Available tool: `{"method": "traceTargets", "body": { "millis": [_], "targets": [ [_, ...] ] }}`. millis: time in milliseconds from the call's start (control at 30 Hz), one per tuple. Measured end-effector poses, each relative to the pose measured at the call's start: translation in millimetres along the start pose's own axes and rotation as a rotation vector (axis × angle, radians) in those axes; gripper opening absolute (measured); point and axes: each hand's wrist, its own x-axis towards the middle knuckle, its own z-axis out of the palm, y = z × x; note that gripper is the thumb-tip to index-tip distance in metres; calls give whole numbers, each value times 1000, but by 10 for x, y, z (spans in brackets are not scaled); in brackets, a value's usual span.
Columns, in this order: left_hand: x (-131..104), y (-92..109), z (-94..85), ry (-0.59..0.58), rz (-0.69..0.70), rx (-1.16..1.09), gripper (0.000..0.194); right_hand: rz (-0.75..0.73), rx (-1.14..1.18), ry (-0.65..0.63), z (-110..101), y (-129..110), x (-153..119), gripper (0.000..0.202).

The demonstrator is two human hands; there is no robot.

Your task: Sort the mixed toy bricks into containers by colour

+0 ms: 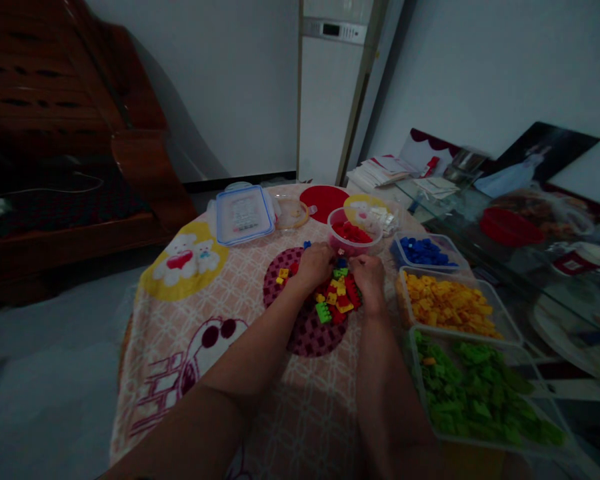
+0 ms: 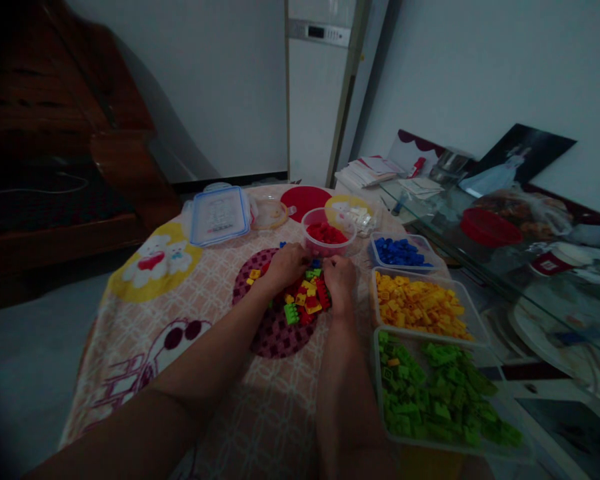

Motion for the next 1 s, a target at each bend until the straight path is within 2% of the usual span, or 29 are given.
{"method": "traceTargets", "body": {
  "millis": [133, 267, 433, 733, 1000],
  "targets": [
    [-13, 7, -67, 58, -6, -77, 20, -17, 42, 10, -6, 21, -3, 32],
    [-24, 16, -138, 106, -7, -274, 20, -31, 168, -14, -30, 30, -8, 32],
    [-23, 8, -109, 131, 29, -457, 19, -98, 359, -66, -64, -21, -23, 35],
    [-13, -11, -53, 146, 121, -454, 22, -46, 531, -141, -125, -149, -72, 21],
    [-11, -7, -81, 124, 105, -367, 16, -9, 591, -160, -120, -179, -70, 17]
  ]
}}
